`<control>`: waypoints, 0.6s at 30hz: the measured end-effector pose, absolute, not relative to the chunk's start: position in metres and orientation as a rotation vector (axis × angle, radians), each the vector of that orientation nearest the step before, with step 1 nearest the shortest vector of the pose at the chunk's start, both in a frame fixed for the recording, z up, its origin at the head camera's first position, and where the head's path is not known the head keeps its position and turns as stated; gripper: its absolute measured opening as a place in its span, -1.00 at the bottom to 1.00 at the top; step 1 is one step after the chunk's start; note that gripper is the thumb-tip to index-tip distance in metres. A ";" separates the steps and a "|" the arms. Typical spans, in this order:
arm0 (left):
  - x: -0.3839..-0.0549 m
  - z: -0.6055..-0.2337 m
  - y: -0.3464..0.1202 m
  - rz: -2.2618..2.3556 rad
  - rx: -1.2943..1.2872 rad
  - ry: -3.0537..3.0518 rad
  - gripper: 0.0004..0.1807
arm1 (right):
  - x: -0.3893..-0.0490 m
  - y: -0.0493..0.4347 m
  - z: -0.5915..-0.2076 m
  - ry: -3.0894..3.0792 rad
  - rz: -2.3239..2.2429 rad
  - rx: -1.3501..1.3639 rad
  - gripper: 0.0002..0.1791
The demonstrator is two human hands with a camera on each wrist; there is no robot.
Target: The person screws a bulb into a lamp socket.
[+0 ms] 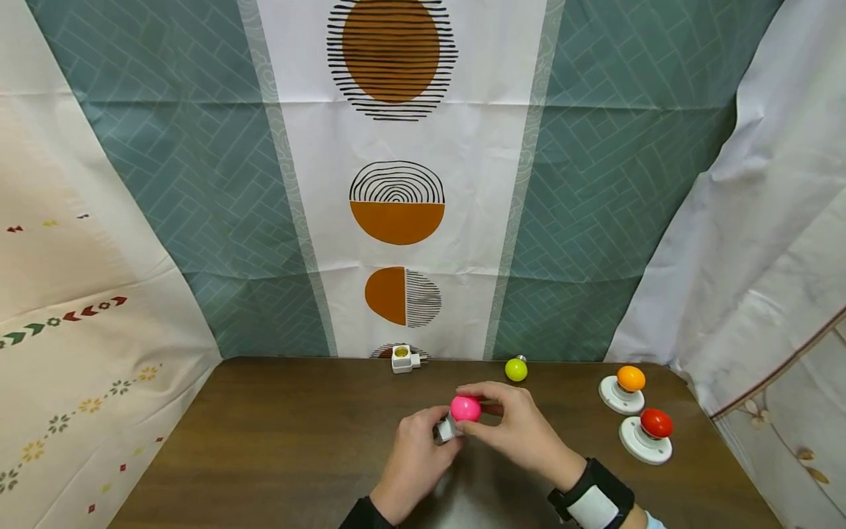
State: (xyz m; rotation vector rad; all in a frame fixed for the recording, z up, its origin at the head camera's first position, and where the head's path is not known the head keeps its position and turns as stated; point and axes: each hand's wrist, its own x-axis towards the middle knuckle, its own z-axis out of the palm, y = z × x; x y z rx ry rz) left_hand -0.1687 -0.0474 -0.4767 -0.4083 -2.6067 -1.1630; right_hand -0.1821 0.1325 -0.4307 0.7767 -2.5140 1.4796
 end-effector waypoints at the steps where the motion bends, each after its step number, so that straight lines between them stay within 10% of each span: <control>1: -0.169 -0.477 -0.047 -1.168 -0.407 -2.608 -0.70 | -0.182 0.133 -0.431 -2.510 1.483 0.757 -0.53; 18: -0.170 -0.471 -0.046 -1.256 -0.348 -2.652 -0.67 | -0.181 0.146 -0.422 -2.528 1.550 0.860 -0.47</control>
